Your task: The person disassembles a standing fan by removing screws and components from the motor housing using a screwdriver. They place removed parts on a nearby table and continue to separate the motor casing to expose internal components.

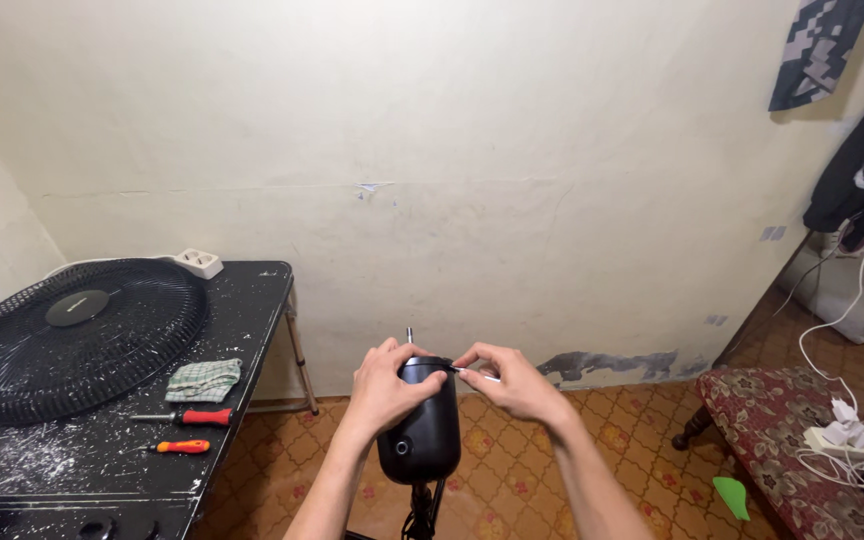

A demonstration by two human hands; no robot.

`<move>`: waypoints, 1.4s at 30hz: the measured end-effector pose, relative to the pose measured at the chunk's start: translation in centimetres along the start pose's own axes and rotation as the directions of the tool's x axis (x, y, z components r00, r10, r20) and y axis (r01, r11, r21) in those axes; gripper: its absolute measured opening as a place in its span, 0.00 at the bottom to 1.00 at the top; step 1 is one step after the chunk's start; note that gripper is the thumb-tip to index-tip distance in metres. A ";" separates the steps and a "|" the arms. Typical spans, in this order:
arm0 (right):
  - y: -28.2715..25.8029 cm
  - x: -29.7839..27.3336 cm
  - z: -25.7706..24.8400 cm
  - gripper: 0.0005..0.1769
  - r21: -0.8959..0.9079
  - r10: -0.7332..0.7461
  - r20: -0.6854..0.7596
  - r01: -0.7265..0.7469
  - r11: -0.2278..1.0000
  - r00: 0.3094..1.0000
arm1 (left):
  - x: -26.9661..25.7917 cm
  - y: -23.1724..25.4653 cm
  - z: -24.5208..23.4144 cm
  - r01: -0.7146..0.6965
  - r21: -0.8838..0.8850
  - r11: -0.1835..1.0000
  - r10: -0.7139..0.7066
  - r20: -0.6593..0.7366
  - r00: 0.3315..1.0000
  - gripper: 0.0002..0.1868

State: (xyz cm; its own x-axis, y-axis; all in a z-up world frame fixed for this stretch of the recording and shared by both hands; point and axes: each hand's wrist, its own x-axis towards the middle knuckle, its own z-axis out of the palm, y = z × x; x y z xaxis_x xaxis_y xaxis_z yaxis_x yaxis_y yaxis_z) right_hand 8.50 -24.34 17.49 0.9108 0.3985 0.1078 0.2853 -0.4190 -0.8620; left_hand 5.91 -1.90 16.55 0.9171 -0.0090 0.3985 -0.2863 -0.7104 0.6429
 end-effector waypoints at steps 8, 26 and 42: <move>2.2 2.4 -2.2 0.15 0.156 -0.075 0.226 0.040 0.987 0.971 | -0.5 0.2 -1.4 -0.062 -0.014 0.998 0.063 0.080 0.995 0.16; 3.0 -2.1 9.9 0.15 0.162 -0.115 -0.623 0.271 0.949 0.774 | 1.2 1.9 -2.4 -0.324 -0.096 0.941 0.330 0.051 0.943 0.11; -1.5 0.6 -1.9 0.15 -0.056 -0.166 0.136 0.175 0.983 0.977 | 0.6 1.0 -2.3 -0.384 -0.074 0.921 0.385 -0.001 0.923 0.12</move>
State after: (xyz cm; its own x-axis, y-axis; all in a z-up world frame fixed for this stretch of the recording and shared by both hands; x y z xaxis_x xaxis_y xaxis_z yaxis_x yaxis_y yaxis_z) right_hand 9.20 -25.05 19.78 0.8018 0.5694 0.1813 0.4565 -0.3879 -0.8007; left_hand 5.51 -0.99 18.95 0.7362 -0.2806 0.6159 -0.6358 -0.5986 0.4873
